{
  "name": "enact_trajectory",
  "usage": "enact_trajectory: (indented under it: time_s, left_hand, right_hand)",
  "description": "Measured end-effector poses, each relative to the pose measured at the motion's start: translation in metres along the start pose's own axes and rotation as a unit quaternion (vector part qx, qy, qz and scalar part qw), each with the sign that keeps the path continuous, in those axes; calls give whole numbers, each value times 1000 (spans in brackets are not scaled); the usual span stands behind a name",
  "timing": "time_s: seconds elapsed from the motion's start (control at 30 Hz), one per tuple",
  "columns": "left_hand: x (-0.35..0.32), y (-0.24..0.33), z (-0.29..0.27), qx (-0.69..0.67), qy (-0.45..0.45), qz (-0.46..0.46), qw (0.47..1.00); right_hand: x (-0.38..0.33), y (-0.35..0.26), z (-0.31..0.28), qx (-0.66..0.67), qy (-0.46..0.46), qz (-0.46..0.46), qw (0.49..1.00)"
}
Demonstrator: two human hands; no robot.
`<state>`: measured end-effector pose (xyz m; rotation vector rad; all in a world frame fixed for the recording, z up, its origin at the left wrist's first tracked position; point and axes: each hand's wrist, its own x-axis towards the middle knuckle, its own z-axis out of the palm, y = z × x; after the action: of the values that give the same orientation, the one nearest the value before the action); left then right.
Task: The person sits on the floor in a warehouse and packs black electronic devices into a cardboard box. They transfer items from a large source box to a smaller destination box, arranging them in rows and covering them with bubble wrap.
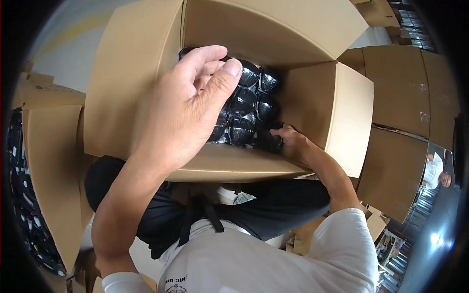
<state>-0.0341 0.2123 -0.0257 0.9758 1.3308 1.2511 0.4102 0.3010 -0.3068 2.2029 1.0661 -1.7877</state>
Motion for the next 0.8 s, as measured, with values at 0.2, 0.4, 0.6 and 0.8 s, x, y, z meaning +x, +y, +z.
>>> enact_trajectory:
  time_s: [0.2, 0.4, 0.6, 0.8]
  left_hand:
    - [2, -4, -3, 3, 11, -3, 1000]
    - [-6, 2, -1, -37, 14, 1, 999]
    - [-7, 0, 5, 9, 22, 40, 999]
    - [-10, -11, -8, 83, 99, 96, 987]
  right_hand:
    - [-9, -20, 42, -444, 124, -61, 885]
    - [-14, -32, 50, -659, 67, -147, 735]
    - [22, 12, 18, -574, 4, -199, 795]
    - [0, -16, 61, -720, 72, -115, 681]
